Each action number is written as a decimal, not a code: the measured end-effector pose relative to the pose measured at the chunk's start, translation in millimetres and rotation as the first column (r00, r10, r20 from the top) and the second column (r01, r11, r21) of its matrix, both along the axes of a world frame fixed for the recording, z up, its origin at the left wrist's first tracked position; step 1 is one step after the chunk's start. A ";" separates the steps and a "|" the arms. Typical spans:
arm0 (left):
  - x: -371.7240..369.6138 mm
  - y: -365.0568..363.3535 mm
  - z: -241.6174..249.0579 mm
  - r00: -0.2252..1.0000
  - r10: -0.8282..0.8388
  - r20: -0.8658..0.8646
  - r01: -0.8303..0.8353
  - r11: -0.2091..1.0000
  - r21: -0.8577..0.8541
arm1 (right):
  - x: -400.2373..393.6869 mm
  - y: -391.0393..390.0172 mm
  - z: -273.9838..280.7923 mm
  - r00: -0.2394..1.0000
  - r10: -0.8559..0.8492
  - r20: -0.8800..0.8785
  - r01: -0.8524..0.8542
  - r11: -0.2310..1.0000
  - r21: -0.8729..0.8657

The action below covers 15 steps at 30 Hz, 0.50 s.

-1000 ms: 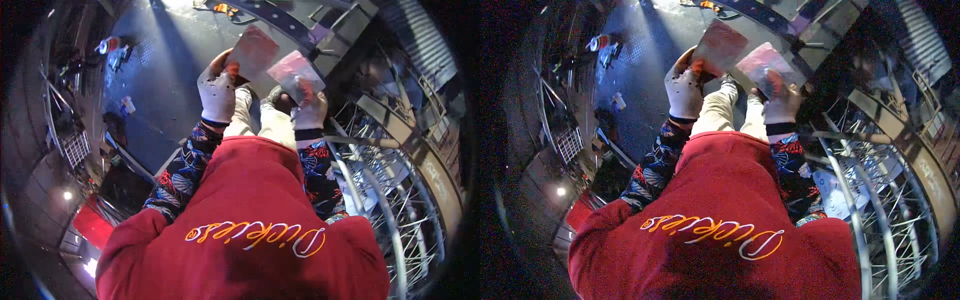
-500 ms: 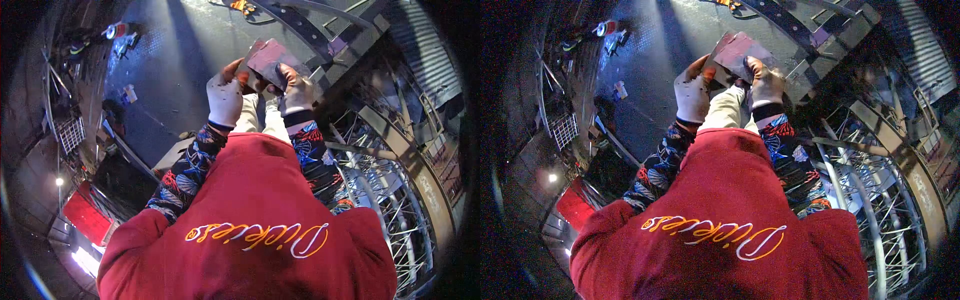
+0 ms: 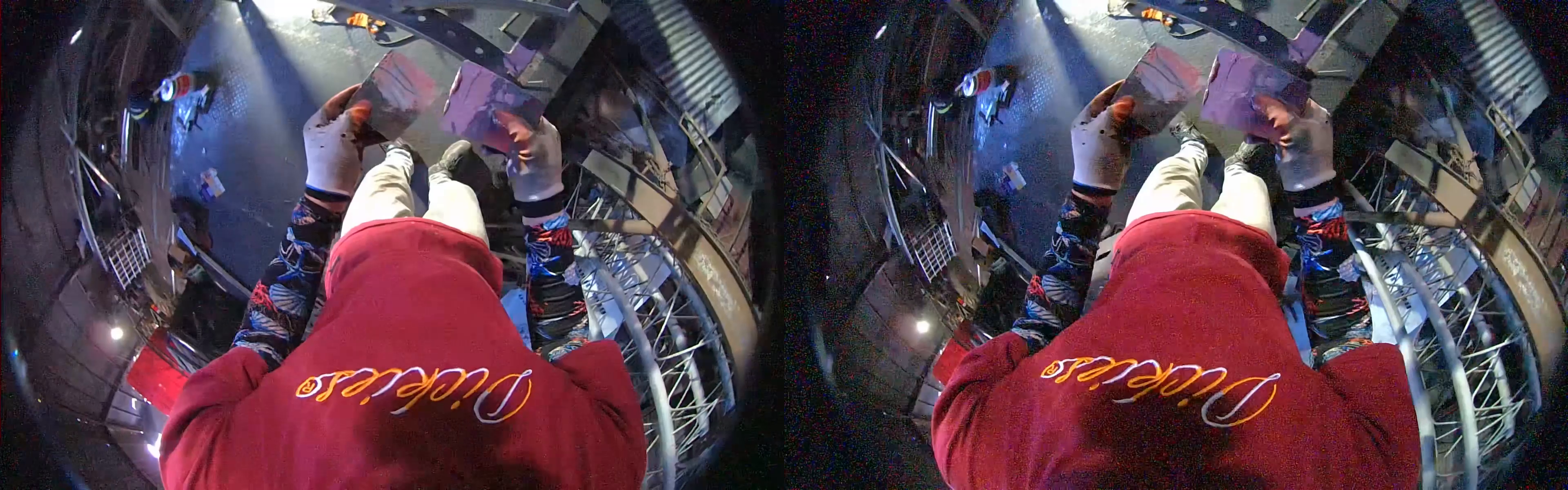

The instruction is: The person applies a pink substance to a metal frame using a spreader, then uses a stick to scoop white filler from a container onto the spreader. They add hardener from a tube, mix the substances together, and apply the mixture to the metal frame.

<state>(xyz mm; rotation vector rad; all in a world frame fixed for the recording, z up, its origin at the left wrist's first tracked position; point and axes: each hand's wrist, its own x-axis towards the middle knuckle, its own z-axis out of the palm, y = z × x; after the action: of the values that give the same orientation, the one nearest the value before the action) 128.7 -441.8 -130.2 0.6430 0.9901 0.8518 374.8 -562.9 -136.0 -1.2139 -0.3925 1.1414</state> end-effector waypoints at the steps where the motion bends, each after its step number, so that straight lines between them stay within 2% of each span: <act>1: 3.4 1.5 -0.1 1.000 -0.019 -0.010 0.019 1.000 0.022 | 27.1 -15.6 -31.1 0.979 0.136 -0.152 -0.113 0.982 0.151; 2: 7.4 2.5 1.7 0.999 -0.040 -0.021 0.041 0.998 0.043 | 24.9 -23.0 -32.6 0.981 0.119 -0.154 -0.095 0.984 0.150; 4: 17.4 0.9 7.0 0.995 -0.098 -0.020 0.099 0.992 0.076 | 19.0 -34.2 -31.0 0.951 0.196 0.240 -0.214 0.975 0.051; 5: 24.9 -1.5 8.5 0.995 -0.098 -0.025 0.100 0.989 0.104 | 16.7 -32.8 -15.9 0.976 0.194 -0.095 -0.190 0.981 0.048; 6: 31.8 -5.1 11.2 0.995 -0.097 -0.031 0.101 0.986 0.132 | 9.1 -35.6 -18.3 0.979 0.181 -0.095 -0.177 0.983 0.050; 8: 43.3 -16.8 20.3 0.988 -0.150 -0.037 0.154 0.976 0.151 | -7.8 -42.5 -27.7 0.992 0.101 0.074 -0.096 0.993 -0.073; 9: 47.7 -20.4 22.6 0.981 -0.191 -0.040 0.196 0.966 0.170 | -6.5 -43.5 -31.5 0.900 0.166 0.402 -0.171 0.985 -0.024; 10: 50.1 -21.7 22.6 0.978 -0.203 -0.043 0.207 0.963 0.170 | -7.6 -41.6 -31.5 0.904 0.155 0.399 -0.160 0.987 -0.022; 11: 50.7 -23.0 22.5 0.959 -0.275 -0.073 0.284 0.944 0.169 | -10.0 -40.1 -31.2 0.999 0.032 0.015 -0.033 0.998 0.059; 12: 52.1 -25.8 22.8 0.934 -0.343 -0.102 0.356 0.919 0.167 | -8.5 -40.4 -28.5 0.924 -0.074 -0.376 0.115 0.989 0.089; 13: 53.7 -26.5 21.2 0.911 -0.340 -0.232 0.397 0.876 0.274 | -0.8 -37.7 -22.4 0.993 0.006 -0.122 0.009 0.992 0.124; 14: 54.8 -25.7 19.7 0.908 -0.349 -0.232 0.405 0.871 0.277 | 5.8 -41.1 -27.3 0.993 -0.003 -0.120 0.019 0.992 0.127; 15: 55.2 -24.6 18.4 0.923 -0.302 -0.238 0.347 0.921 0.177 | 15.4 -49.4 -38.6 0.986 0.045 -0.159 -0.001 0.963 0.269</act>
<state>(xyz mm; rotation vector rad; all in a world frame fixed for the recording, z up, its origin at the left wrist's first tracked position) 184.0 -466.5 -111.9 1.0702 0.9464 0.6063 390.1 -612.4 -174.5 -0.8740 -0.4217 1.1578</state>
